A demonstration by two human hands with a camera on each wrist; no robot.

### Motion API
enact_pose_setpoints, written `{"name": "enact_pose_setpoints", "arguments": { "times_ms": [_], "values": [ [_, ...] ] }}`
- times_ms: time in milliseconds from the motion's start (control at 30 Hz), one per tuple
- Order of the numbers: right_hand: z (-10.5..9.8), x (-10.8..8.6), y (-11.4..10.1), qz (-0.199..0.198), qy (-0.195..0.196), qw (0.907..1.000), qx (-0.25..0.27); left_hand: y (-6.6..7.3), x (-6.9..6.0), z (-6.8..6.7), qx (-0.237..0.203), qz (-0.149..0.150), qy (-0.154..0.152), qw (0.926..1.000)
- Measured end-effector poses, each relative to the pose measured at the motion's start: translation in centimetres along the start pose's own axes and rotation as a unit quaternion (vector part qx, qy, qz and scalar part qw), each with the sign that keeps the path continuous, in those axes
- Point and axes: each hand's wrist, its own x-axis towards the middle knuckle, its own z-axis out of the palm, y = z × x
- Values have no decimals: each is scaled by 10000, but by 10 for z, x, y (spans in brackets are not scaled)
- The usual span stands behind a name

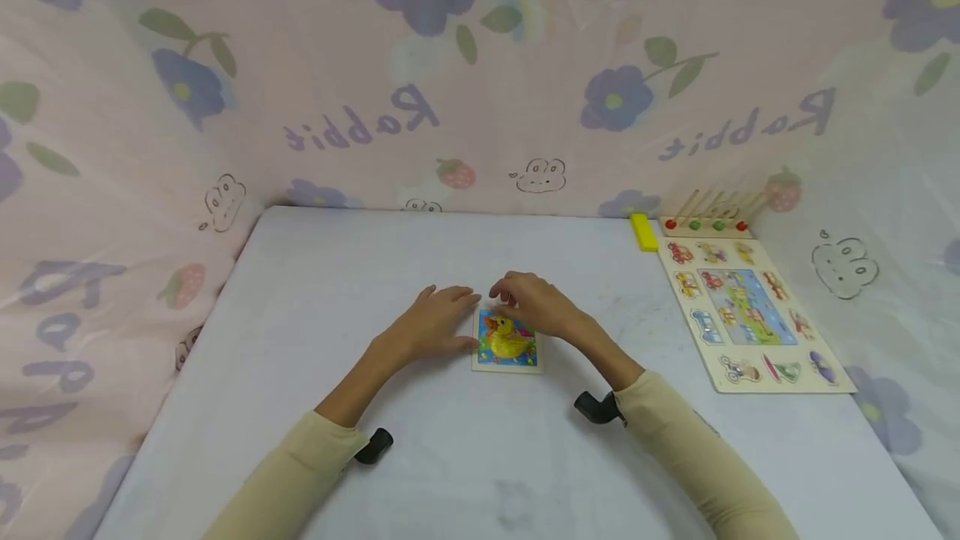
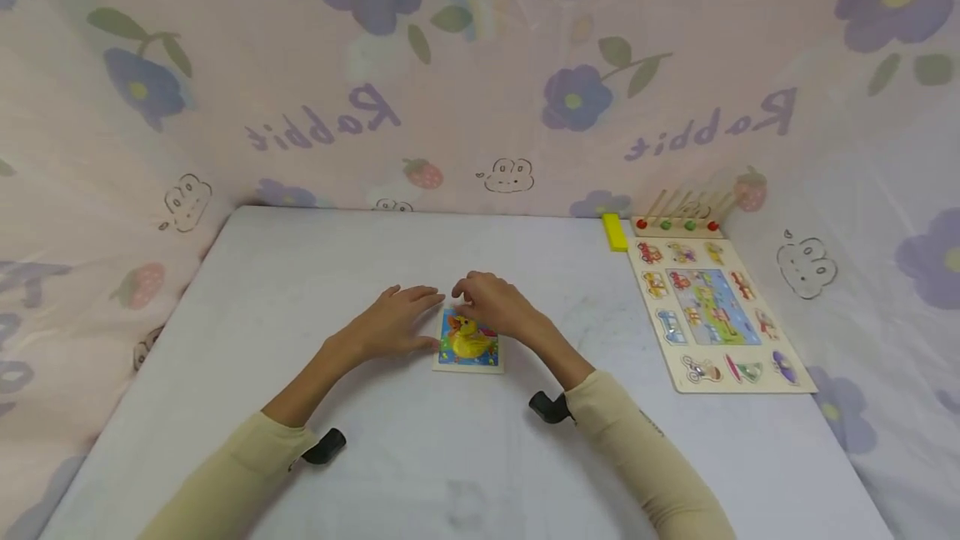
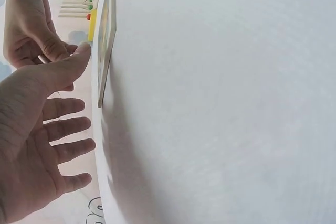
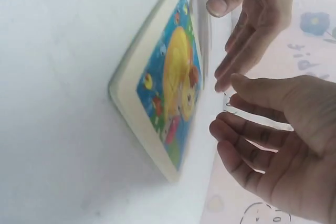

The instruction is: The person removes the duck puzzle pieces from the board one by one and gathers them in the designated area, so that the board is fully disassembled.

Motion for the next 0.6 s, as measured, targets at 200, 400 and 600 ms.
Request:
{"name": "enact_pose_setpoints", "arguments": {
  "times_ms": [200,400,600],
  "values": [
    [11,6,-1,73,-271,9996,-48,0,0,3,33,2,-163,9999],
    [19,6,0,123,-389,9984,-386,1,2,8,278,-10,-395,9988],
    [25,9,-1,-23,-115,9994,-319,3,1,11,424,-195,-545,9974]
  ]
}}
